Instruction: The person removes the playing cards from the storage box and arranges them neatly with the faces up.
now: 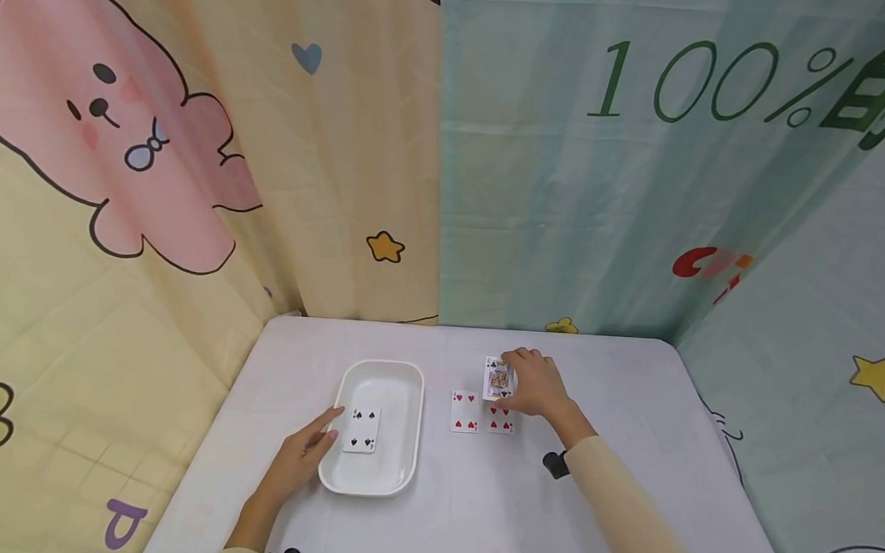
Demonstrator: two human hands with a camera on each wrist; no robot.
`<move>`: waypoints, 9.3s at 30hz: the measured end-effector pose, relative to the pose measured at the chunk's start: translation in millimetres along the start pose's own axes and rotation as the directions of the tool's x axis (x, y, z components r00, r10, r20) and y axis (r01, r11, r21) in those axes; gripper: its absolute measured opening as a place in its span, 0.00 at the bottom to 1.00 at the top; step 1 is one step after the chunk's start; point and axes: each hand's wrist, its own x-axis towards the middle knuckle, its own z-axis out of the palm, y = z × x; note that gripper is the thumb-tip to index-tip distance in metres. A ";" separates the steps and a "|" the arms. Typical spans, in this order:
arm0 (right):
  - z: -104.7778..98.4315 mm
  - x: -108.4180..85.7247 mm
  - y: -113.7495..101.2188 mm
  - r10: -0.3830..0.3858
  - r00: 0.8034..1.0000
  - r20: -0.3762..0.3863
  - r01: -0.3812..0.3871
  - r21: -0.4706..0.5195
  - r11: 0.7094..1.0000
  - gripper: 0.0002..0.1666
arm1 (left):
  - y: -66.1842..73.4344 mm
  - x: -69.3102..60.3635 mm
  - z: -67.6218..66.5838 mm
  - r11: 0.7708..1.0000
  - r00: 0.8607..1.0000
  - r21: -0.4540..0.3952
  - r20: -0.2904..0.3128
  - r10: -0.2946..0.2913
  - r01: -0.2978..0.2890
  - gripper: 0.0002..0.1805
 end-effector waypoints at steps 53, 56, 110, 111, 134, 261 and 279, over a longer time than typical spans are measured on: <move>38.5 -33.8 62.6 0.110 0.979 0.174 -0.102 -0.053 0.993 0.54 | -0.8 0.4 1.7 1.000 1.000 -0.010 0.005 0.000 0.000 0.24; 33.3 -33.3 58.9 0.081 0.988 0.129 -0.077 -0.039 0.996 0.52 | -0.6 -0.1 0.9 1.000 1.000 0.003 0.003 -0.015 0.015 0.23; 107.3 41.3 -182.6 -0.352 0.928 0.122 0.356 -0.009 0.934 0.57 | 0.0 -0.9 0.7 0.999 0.999 -0.050 0.034 0.018 -0.016 0.24; 108.2 41.8 -184.4 -0.354 0.926 0.129 0.359 -0.019 0.933 0.58 | -0.5 -1.1 0.5 0.999 0.999 -0.049 0.032 0.019 -0.017 0.24; 126.4 45.0 -202.7 -0.387 0.898 0.211 0.421 -0.155 0.894 0.55 | 0.4 -1.4 -1.5 0.998 0.999 -0.048 0.017 0.047 -0.046 0.24; 30.3 -62.1 115.8 0.108 0.989 0.103 -0.111 0.022 0.994 0.49 | -3.7 -1.7 1.1 1.000 1.000 -0.001 0.007 -0.026 0.026 0.23; 23.8 -61.0 109.6 0.099 0.994 0.034 -0.100 0.015 0.995 0.50 | 0.7 0.9 1.5 1.000 1.000 0.010 0.001 -0.022 0.022 0.23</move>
